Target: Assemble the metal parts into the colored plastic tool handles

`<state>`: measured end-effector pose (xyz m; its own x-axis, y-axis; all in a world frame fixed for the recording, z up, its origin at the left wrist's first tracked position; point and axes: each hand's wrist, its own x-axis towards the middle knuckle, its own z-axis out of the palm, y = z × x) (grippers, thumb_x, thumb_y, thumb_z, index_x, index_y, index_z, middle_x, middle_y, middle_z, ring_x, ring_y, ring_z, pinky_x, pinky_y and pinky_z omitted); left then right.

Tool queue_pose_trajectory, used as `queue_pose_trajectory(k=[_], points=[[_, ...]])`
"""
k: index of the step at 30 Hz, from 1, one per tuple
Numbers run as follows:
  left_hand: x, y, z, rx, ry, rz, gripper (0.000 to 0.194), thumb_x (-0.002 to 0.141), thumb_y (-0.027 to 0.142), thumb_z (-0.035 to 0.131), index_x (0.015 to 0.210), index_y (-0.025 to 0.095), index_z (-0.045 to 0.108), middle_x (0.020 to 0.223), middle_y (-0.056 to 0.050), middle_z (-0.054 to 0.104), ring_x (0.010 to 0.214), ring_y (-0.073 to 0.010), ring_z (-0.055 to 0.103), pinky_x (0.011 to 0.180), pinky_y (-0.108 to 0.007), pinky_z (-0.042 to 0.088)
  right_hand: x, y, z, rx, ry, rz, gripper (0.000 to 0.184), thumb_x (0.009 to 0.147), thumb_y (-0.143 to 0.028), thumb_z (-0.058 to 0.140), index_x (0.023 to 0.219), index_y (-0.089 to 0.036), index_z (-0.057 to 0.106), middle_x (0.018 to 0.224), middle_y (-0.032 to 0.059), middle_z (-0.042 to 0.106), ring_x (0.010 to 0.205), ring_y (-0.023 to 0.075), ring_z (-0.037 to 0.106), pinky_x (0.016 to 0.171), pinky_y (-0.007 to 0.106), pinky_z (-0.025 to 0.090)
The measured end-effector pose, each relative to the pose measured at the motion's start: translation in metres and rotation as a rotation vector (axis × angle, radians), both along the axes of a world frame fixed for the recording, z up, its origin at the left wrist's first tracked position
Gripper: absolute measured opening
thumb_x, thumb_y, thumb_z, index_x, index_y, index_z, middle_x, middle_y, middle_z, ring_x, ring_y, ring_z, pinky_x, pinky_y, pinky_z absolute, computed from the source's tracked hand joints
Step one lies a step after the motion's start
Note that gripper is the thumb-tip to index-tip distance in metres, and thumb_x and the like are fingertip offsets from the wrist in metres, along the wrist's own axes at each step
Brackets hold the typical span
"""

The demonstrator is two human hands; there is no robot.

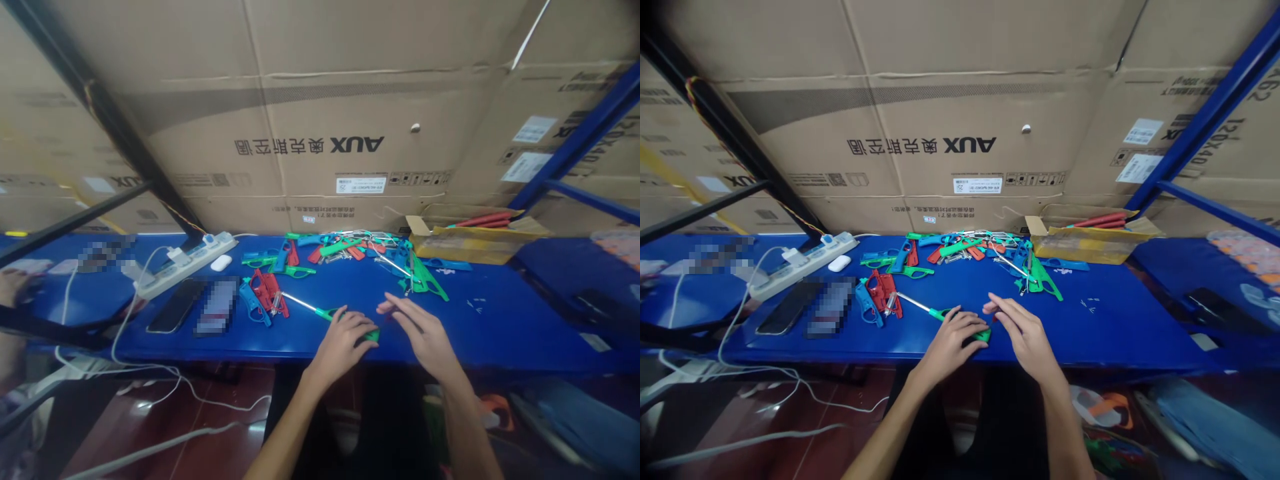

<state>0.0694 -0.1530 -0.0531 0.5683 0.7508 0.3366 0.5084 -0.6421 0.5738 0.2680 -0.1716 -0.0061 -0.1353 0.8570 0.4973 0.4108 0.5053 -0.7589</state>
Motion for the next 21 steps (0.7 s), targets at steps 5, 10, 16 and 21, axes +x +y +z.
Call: queue_pose_trajectory(k=[5,10,16,21], points=[[-0.0005,-0.0003,0.0012,0.000,0.001,-0.002,0.029,0.094,0.040,0.067,0.121,0.029,0.068,0.122,0.000,0.072,0.122,-0.0180,0.059,0.123,-0.044,0.021,-0.0031,0.0039,-0.0001,0.129,0.047,-0.167,0.023,0.095,-0.027,0.064,0.114,-0.027,0.076,0.091,0.0041,0.070,0.080,0.0160,0.068,0.074,0.029,0.057],[0.0000,-0.0007,0.0017,0.018,0.018,0.015,0.029,0.094,0.041,0.067,0.121,0.030,0.069,0.121,0.000,0.072,0.121,-0.0185,0.060,0.122,-0.045,0.024,0.0002,0.0029,0.0070,0.002,-0.011,0.023,0.038,0.103,-0.027,0.047,0.139,-0.027,0.061,0.117,0.0088,0.072,0.101,0.0195,0.070,0.088,0.035,0.059],[-0.0001,-0.0010,0.0014,0.006,0.007,0.005,0.029,0.094,0.041,0.066,0.120,0.029,0.069,0.121,0.000,0.072,0.121,-0.0189,0.059,0.122,-0.045,0.022,0.0007,0.0014,0.0012,0.152,0.036,-0.151,0.026,0.096,-0.027,0.062,0.120,-0.027,0.074,0.090,0.0041,0.071,0.081,0.0165,0.069,0.073,0.029,0.058],[-0.0003,-0.0010,0.0022,0.022,0.021,0.013,0.029,0.094,0.041,0.067,0.120,0.029,0.069,0.121,0.000,0.072,0.121,-0.0177,0.060,0.123,-0.044,0.023,-0.0003,-0.0005,0.0003,0.067,0.003,-0.031,0.038,0.103,-0.024,0.049,0.138,-0.027,0.062,0.112,0.0077,0.072,0.102,0.0190,0.070,0.086,0.033,0.058]])
